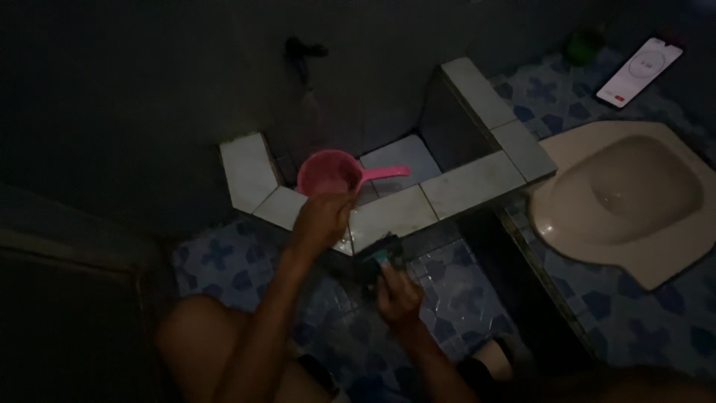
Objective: The person scrubs white tiles in a bathroom using a sponge while water flows from a tap into a basin.
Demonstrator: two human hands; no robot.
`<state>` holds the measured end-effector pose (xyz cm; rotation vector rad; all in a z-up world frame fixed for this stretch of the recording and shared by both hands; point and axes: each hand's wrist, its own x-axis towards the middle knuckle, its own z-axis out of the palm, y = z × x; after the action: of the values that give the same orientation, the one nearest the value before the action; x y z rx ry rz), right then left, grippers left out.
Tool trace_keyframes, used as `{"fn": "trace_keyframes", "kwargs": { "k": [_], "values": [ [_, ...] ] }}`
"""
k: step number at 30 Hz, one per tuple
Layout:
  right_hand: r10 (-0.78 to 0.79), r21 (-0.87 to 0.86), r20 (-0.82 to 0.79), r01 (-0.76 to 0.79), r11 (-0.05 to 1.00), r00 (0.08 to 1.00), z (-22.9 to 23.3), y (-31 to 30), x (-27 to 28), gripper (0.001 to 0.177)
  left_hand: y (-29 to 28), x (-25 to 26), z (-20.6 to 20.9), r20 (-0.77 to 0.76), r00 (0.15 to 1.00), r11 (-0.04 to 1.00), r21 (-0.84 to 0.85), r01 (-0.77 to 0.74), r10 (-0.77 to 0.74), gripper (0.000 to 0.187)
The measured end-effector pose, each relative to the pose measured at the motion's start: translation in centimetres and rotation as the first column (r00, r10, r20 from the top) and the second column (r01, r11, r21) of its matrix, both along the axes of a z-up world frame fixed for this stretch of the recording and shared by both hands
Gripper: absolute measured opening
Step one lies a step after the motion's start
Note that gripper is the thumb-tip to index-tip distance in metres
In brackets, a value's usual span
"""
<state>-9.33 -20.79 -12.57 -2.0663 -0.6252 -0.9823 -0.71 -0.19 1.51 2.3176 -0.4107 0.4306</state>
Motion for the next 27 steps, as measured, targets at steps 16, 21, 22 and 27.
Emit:
{"fn": "trace_keyframes", "kwargs": {
  "k": [16, 21, 22, 27],
  "values": [
    [-0.063, 0.053, -0.244, 0.079, 0.995, 0.968, -2.4, 0.9, -0.5, 0.041, -1.6, 0.2, -1.0, -0.046, 0.998, 0.988, 0.148, 0.045, -0.038, 0.022],
    [-0.277, -0.092, 0.113, 0.288, 0.953, 0.954, -3.8, -3.3, 3.2, 0.035, -2.0, 0.1, -0.5, -0.045, 0.998, 0.988, 0.145, 0.044, -0.037, 0.025],
    [-0.305, 0.074, -0.023, 0.306, 0.949, 0.952, -2.9, -4.0, 4.3, 0.034, -2.0, 0.3, -0.5, -0.050, 0.998, 0.989, 0.147, 0.035, -0.028, 0.024],
    [-0.410, 0.082, -0.092, 0.417, 0.905, 0.908, 0.1, -5.0, 4.9, 0.036, -2.4, 0.4, -0.7, -0.077, 0.997, 0.994, 0.105, 0.036, -0.027, 0.023]
  ]
}}
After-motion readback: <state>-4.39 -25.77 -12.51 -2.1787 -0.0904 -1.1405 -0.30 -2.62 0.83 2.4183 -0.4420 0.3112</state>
